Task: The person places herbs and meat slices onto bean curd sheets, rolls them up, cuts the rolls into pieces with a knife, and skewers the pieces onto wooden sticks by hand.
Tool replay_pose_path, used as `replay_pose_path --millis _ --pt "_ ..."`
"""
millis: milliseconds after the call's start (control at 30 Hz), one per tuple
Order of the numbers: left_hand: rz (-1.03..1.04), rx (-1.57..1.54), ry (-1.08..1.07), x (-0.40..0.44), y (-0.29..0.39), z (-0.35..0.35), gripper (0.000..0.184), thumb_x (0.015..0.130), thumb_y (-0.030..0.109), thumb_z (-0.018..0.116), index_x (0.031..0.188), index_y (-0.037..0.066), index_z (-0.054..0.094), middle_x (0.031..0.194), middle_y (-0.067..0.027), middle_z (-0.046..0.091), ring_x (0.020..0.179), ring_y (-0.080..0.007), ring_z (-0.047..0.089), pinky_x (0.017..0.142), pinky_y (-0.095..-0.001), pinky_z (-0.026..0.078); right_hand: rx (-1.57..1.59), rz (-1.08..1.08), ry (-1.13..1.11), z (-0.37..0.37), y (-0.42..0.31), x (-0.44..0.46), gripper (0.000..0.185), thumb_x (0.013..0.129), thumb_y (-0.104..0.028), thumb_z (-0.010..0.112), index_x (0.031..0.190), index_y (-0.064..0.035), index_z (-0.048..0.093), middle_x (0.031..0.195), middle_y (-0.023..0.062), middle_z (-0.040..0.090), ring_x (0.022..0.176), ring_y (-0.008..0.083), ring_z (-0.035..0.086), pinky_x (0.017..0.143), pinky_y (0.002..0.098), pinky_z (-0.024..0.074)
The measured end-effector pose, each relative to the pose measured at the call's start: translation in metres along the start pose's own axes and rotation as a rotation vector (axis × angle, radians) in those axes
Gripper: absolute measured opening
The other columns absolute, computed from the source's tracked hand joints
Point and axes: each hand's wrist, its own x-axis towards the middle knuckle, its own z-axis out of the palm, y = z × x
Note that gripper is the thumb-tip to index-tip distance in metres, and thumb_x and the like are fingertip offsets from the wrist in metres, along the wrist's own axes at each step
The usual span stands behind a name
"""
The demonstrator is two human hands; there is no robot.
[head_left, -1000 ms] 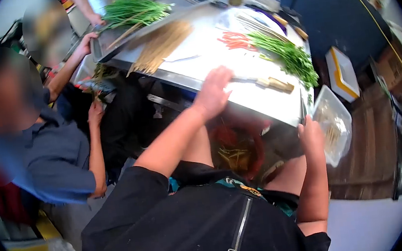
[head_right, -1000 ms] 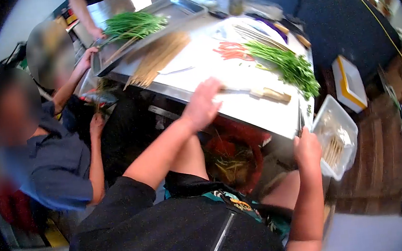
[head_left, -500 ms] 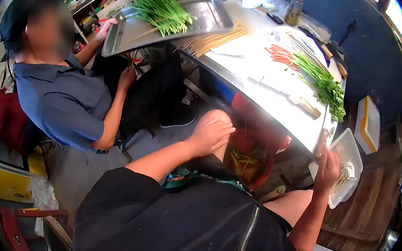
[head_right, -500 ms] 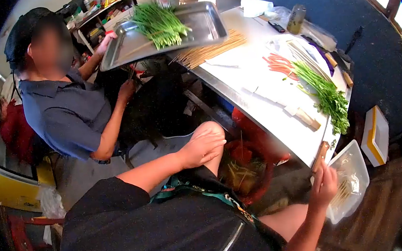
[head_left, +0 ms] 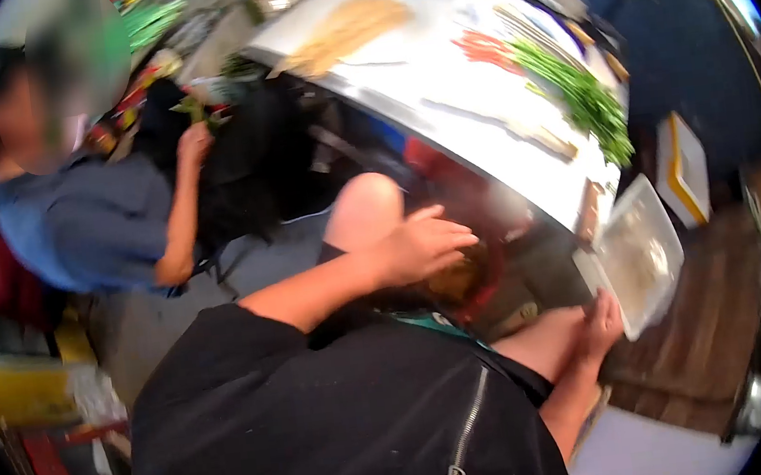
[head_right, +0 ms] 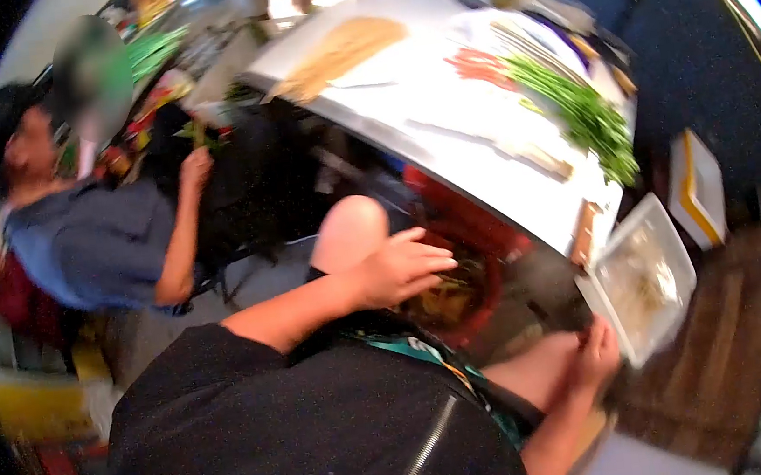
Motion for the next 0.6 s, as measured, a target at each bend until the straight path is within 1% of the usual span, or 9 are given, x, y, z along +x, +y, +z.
replay_pose_path --millis 33,100,267,333,400,467,533,567,600 --pt "0.048 0.024 0.023 0.004 -0.005 0.004 0.033 0.095 0.023 0.06 0.125 0.01 0.063 0.121 -0.0079 0.066 0.117 -0.022 0.06 0.111 -0.0516 0.036 0.101 0.083 -0.02 -0.009 0.017 0.002 0.021 0.099 -0.02 0.06 0.094 -0.0017 0.069 0.073 -0.0011 0.057 0.063 0.0067 0.05 0.055 0.0227 0.0402" --pt "0.022 -0.043 0.015 0.011 -0.007 0.004 0.032 0.093 0.021 0.063 0.123 0.01 0.064 0.118 -0.0076 0.067 0.115 -0.0224 0.061 0.109 -0.0525 0.037 -0.015 0.101 0.031 -0.005 -0.006 -0.001 0.023 0.099 -0.02 0.062 0.103 0.0004 0.071 0.076 -0.0013 0.059 0.064 0.0066 0.051 0.057 0.0233 0.0425" --pt "0.023 -0.062 0.055 0.038 -0.011 -0.016 0.026 0.091 0.014 0.066 0.116 0.009 0.066 0.113 -0.0099 0.069 0.107 -0.0255 0.065 0.107 -0.0516 0.04 0.164 0.152 -0.05 0.008 -0.016 0.008 0.02 0.099 -0.015 0.061 0.1 0.0017 0.071 0.076 -0.0005 0.061 0.062 0.006 0.051 0.056 0.0222 0.0419" --pt "0.07 -0.03 0.107 0.05 -0.02 -0.021 0.024 0.09 0.013 0.066 0.114 0.009 0.068 0.108 -0.009 0.071 0.103 -0.025 0.066 0.104 -0.0492 0.043 -0.057 -0.113 -0.134 0.025 -0.058 0.025 0.017 0.097 -0.014 0.063 0.101 0.0011 0.07 0.075 0.0041 0.062 0.063 0.0117 0.055 0.058 0.0246 0.044" --pt "0.092 -0.012 0.144 0.071 -0.022 -0.029 0.023 0.09 0.012 0.065 0.113 0.009 0.068 0.106 -0.009 0.071 0.1 -0.0255 0.067 0.101 -0.047 0.045 -0.309 -0.524 -0.062 0.051 -0.087 0.058 0.017 0.094 -0.016 0.064 0.099 -0.0006 0.07 0.077 0.0097 0.061 0.068 0.0219 0.059 0.063 0.0307 0.0477" --pt "0.145 0.018 0.18 0.091 -0.018 -0.034 0.021 0.09 0.01 0.064 0.111 0.009 0.069 0.103 -0.0086 0.071 0.096 -0.026 0.067 0.097 -0.0458 0.048 -0.473 -0.346 -0.145 0.069 -0.108 0.087 0.024 0.091 -0.023 0.066 0.104 -0.0033 0.068 0.087 0.0158 0.062 0.081 0.0318 0.062 0.071 0.0387 0.0505" --pt "0.152 -0.013 0.181 0.104 -0.011 -0.038 0.02 0.09 0.009 0.064 0.109 0.009 0.069 0.102 -0.0084 0.071 0.096 -0.0258 0.067 0.097 -0.0457 0.048 -0.828 -0.314 -0.192 0.085 -0.106 0.097 0.036 0.088 -0.032 0.069 0.112 -0.0053 0.065 0.096 0.0187 0.062 0.091 0.0352 0.063 0.078 0.0453 0.0511" --pt "0.164 -0.024 0.182 0.108 -0.011 -0.036 0.02 0.09 0.009 0.064 0.109 0.009 0.069 0.102 -0.0084 0.071 0.096 -0.0258 0.067 0.097 -0.0457 0.048 -1.005 -0.165 -0.342 0.091 -0.109 0.097 0.047 0.084 -0.036 0.072 0.12 -0.0074 0.06 0.102 0.0216 0.061 0.095 0.0385 0.061 0.082 0.0487 0.0508" --pt "0.165 -0.019 0.193 0.108 -0.012 -0.035 0.02 0.089 0.009 0.064 0.109 0.009 0.069 0.102 -0.0082 0.071 0.096 -0.0257 0.067 0.097 -0.0455 0.048 -0.986 -0.246 -0.285 0.094 -0.102 0.087 0.046 0.085 -0.033 0.07 0.123 -0.0084 0.059 0.103 0.0222 0.059 0.095 0.0401 0.061 0.083 0.0495 0.0508"
